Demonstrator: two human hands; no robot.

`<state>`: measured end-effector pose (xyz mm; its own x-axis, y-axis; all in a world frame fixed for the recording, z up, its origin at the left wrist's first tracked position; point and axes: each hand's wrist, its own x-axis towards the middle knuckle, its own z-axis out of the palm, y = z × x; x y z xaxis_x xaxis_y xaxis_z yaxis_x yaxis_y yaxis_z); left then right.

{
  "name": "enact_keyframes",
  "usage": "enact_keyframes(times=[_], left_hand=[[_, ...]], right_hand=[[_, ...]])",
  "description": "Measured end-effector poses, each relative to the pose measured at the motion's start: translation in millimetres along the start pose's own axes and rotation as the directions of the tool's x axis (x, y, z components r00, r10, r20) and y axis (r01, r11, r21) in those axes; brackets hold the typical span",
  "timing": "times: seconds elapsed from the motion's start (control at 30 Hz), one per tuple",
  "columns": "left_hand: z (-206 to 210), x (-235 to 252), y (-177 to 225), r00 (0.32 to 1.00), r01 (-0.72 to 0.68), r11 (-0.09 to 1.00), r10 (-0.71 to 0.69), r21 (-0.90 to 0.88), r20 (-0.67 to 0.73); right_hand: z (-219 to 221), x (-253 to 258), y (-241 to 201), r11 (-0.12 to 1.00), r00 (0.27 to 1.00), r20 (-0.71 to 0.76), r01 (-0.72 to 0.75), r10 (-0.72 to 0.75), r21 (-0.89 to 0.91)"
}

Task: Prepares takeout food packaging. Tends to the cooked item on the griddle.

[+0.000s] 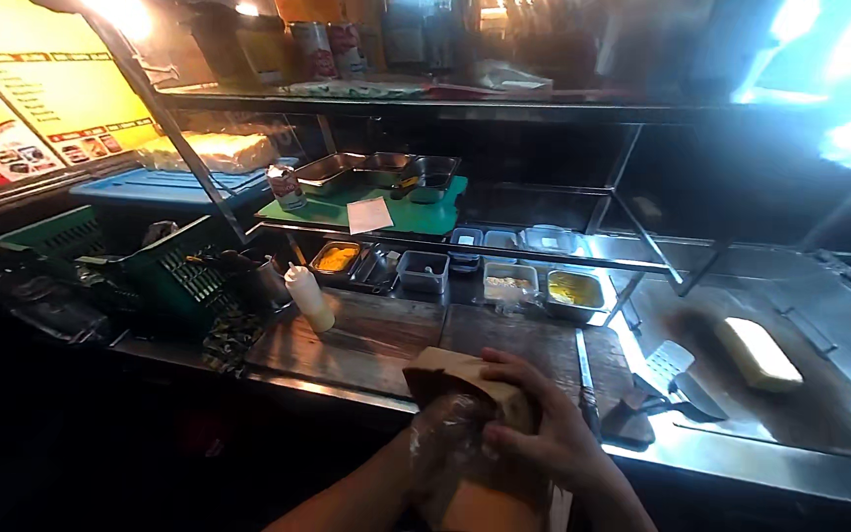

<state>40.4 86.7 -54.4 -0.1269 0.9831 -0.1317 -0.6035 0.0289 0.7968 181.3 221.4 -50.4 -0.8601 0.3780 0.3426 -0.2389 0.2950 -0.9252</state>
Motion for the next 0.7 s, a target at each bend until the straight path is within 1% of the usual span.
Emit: enact_keyframes(times=[0.07,0.1,0.13,0.2,0.23,0.3,0.33,0.4,0.5,0.57,0.63,0.67,0.7], left_hand=[[-7.3,29.2,11.2,0.995,0.012,1.000,-0.011,0.010,-0.102],[-14.7,41.1,20.0,0.994,0.004,1.000,-0.003,0.008,-0.107],[-25.3,49.8,27.6,0.996,-0.006,0.999,0.001,-0.049,-0.094],[-50.6,61.2,40.9,0.998,0.013,0.978,-0.024,-0.210,-0.051],[-64.2,66.9,48.2,0.998,0.046,0.965,-0.056,-0.257,-0.031],[-87.8,78.6,64.7,0.991,0.101,0.949,-0.121,-0.299,-0.050],[-100.0,83.6,73.4,0.991,0.107,0.948,-0.127,-0.299,-0.047],[-125.5,91.8,92.0,0.996,0.091,0.966,-0.084,-0.243,0.041],[-155.3,97.4,106.7,0.983,0.105,0.976,-0.073,-0.191,0.170],[-169.7,95.9,103.9,0.966,0.125,0.967,-0.068,-0.221,0.248],[-180.7,95.3,98.8,0.949,0.152,0.946,-0.058,-0.288,0.311],[-184.2,95.5,98.3,0.944,0.155,0.935,-0.046,-0.318,0.326],[-185.7,95.0,99.9,0.949,0.153,0.931,-0.046,-0.331,0.311]], right_hand=[[0.9,23.0,17.6,0.997,0.990,-0.117,-0.080,0.081,0.016],[1.7,35.6,24.2,0.994,0.981,-0.160,-0.102,0.107,0.037],[3.3,47.9,30.4,0.992,0.978,-0.171,-0.111,0.119,0.052],[7.3,73.1,40.9,0.988,0.978,-0.147,-0.144,0.151,0.058],[8.0,86.8,47.0,0.985,0.979,-0.124,-0.153,0.161,0.076],[9.8,112.8,61.0,0.975,0.981,-0.093,-0.156,0.172,0.155],[11.1,123.7,67.7,0.969,0.980,-0.097,-0.152,0.174,0.196],[10.6,141.3,76.8,0.965,0.975,-0.127,-0.150,0.180,0.217],[13.0,160.3,82.8,0.972,0.967,-0.155,-0.176,0.200,0.155],[18.9,172.1,86.1,0.976,0.971,-0.130,-0.184,0.199,0.119],[23.8,183.7,89.3,0.981,0.981,-0.097,-0.158,0.169,0.116],[25.1,189.0,90.1,0.983,0.984,-0.081,-0.147,0.156,0.107],[26.3,193.1,89.5,0.986,0.986,-0.068,-0.148,0.153,0.074]])
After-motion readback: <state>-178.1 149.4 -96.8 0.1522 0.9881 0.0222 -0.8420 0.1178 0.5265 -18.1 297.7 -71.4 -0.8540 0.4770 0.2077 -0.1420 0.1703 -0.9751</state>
